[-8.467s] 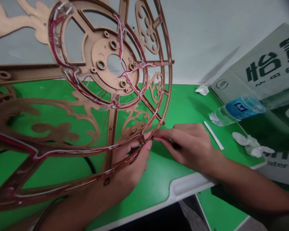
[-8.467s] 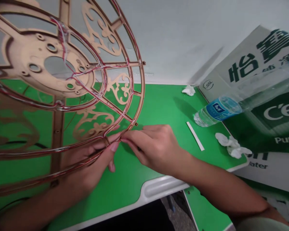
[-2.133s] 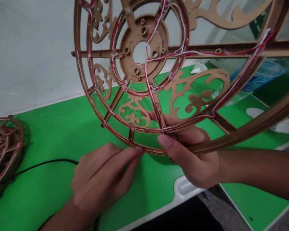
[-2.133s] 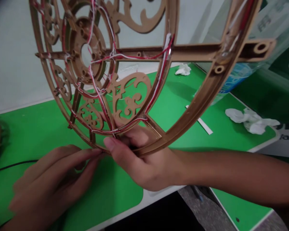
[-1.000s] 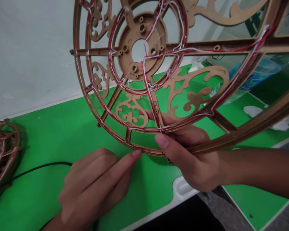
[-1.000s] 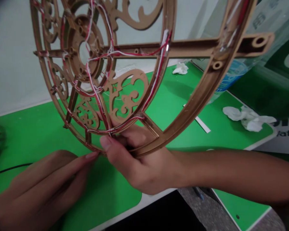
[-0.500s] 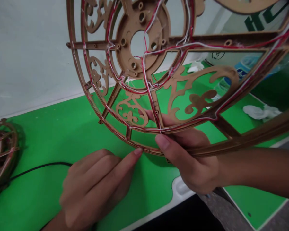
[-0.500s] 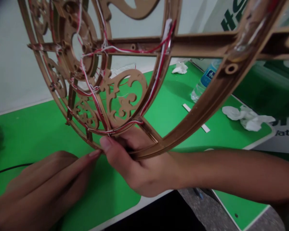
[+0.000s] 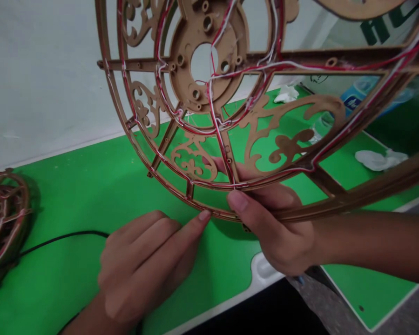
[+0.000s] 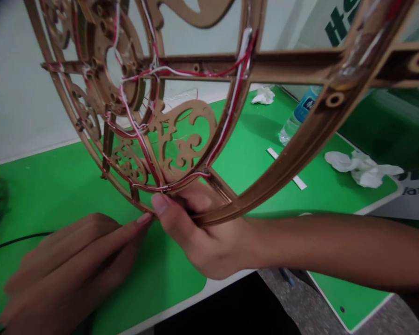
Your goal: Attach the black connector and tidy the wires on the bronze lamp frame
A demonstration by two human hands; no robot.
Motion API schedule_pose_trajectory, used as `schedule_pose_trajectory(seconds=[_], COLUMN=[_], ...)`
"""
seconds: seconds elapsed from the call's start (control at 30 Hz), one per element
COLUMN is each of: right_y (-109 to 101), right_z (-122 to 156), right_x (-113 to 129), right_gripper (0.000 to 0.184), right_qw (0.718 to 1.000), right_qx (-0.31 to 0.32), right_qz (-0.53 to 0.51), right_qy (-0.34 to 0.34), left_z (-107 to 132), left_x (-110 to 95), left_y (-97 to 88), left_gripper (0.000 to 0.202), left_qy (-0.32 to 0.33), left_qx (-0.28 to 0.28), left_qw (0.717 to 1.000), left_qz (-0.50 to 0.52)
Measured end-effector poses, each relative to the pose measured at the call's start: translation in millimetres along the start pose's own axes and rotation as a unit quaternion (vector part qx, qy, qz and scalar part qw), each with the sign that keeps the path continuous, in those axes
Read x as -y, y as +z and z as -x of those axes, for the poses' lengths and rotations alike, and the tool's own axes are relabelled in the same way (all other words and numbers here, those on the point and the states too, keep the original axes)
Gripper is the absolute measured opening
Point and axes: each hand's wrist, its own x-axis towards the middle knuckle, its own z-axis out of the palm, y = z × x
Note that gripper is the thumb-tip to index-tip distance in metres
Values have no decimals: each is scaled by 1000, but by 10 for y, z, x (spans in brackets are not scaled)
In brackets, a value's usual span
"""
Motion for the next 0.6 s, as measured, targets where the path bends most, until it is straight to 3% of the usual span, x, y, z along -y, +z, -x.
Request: schedule_pose_trajectory(seconds=[0.27, 0.47, 0.6], right_y=[-8, -4, 3], right_z=[18, 21, 24], right_x=[-9, -24, -51], right_gripper=[36, 26, 39], right_qw=[999, 998, 998], right_qx=[8, 23, 13], right_qz=[-35, -55, -55], right_qy=[13, 20, 6], left_z=[-23, -49, -49], left_x=[-9, 15, 20], left_y=[-17, 39, 49], left_gripper=[24, 18, 13], left_qy=[2, 14, 16], left_qx=[-13, -15, -25], left_qw=[1000, 999, 999], left_qz=[-19, -25, -38])
